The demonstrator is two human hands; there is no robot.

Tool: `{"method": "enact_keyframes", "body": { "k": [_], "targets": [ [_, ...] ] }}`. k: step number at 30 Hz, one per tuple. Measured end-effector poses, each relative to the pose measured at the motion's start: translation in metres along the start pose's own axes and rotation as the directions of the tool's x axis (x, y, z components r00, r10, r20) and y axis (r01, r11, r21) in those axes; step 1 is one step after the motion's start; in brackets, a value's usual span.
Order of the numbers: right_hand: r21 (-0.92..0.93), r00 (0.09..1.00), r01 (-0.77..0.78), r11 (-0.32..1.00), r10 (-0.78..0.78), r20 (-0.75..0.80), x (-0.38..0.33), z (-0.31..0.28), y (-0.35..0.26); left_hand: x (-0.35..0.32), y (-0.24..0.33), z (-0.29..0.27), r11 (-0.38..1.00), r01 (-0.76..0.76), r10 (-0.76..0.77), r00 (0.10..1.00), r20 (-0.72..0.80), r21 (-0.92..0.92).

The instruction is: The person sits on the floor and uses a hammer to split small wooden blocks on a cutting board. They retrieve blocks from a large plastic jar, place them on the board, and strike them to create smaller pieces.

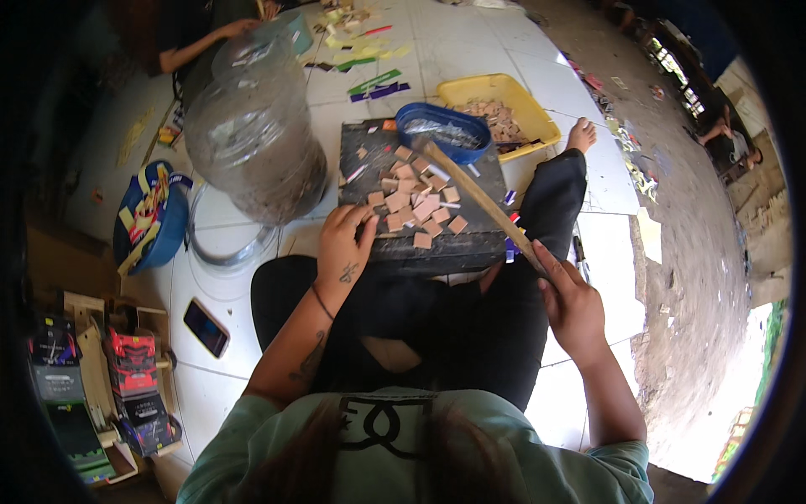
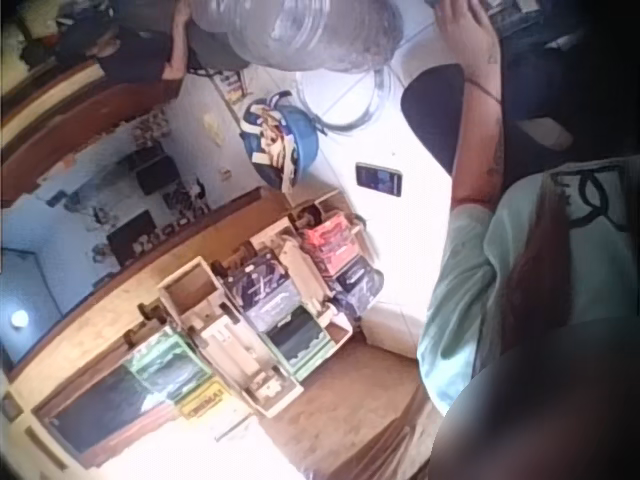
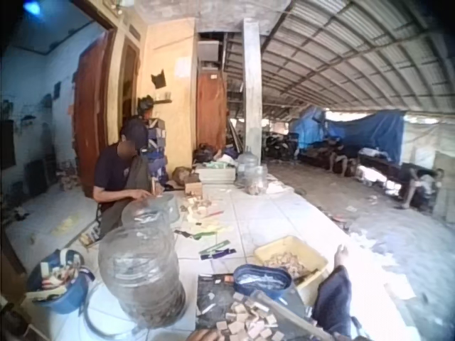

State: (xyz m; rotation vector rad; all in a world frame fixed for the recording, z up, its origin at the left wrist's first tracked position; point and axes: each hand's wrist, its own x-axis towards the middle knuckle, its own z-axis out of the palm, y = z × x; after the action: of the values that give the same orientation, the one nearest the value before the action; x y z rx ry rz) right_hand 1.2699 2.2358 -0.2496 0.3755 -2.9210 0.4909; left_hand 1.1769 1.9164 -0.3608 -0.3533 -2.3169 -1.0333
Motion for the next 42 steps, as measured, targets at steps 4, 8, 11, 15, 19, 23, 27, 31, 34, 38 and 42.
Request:
{"method": "enact_keyframes", "body": {
  "k": [4, 8, 11, 15, 19, 23, 27, 31, 34, 38, 42],
  "targets": [
    [-0.179, 0.994, -0.103, 0.978, 0.109, 0.023, -0.002, 0.012, 0.036, 0.016, 0.008, -0.012, 0.976, 0.142, -0.13, 0.988, 0.085, -0.163],
    [-0.109, 0.993, -0.112, 0.988, 0.115, 0.02, -0.002, 0.037, 0.053, 0.063, 0.011, -0.014, 0.861, 0.408, -0.236, 0.85, 0.471, -0.305],
    [-0.025, 0.994, -0.112, 0.993, 0.112, 0.017, 0.004, 0.046, 0.052, 0.126, 0.018, 0.014, 0.697, 0.61, -0.145, 0.635, 0.759, -0.377],
    [-0.108, 0.968, -0.06, 0.992, 0.032, -0.247, 0.02, 0.036, 0.043, 0.208, 0.042, 0.073, 0.487, 0.707, -0.155, 0.647, 0.747, -0.512],
    [0.024, 0.937, 0.057, 0.998, -0.045, -0.346, 0.057, 0.027, 0.036, 0.218, 0.031, 0.086, 0.721, 0.458, -0.044, 0.779, 0.625, -0.52],
    [0.02, 0.9, 0.3, 0.954, -0.276, -0.336, 0.138, 0.036, 0.029, 0.16, -0.005, 0.038, 0.959, 0.182, -0.029, 0.825, 0.565, -0.216],
    [-0.009, 0.982, 0.187, 0.982, -0.187, -0.034, 0.232, 0.062, 0.009, 0.097, -0.015, 0.004, 0.99, -0.134, 0.1, 0.874, 0.476, 0.038],
    [-0.274, 0.94, 0.037, 0.961, 0.06, 0.337, 0.281, 0.082, -0.011, 0.072, -0.023, 0.0, 0.986, -0.145, 0.099, 0.904, 0.416, 0.082],
    [-0.338, 0.93, -0.029, 0.941, 0.149, 0.337, 0.295, 0.093, -0.015, 0.064, -0.028, 0.009, 0.986, -0.143, 0.105, 0.926, 0.362, 0.082],
    [-0.356, 0.921, -0.018, 0.934, 0.154, 0.357, 0.306, 0.098, -0.005, 0.058, -0.029, 0.012, 0.998, -0.06, 0.067, 0.965, 0.252, -0.037],
    [-0.394, 0.903, 0.033, 0.919, 0.141, 0.406, 0.313, 0.105, 0.008, 0.048, -0.025, 0.009, 0.937, 0.149, -0.116, 0.986, 0.121, -0.316]
  ]
}}
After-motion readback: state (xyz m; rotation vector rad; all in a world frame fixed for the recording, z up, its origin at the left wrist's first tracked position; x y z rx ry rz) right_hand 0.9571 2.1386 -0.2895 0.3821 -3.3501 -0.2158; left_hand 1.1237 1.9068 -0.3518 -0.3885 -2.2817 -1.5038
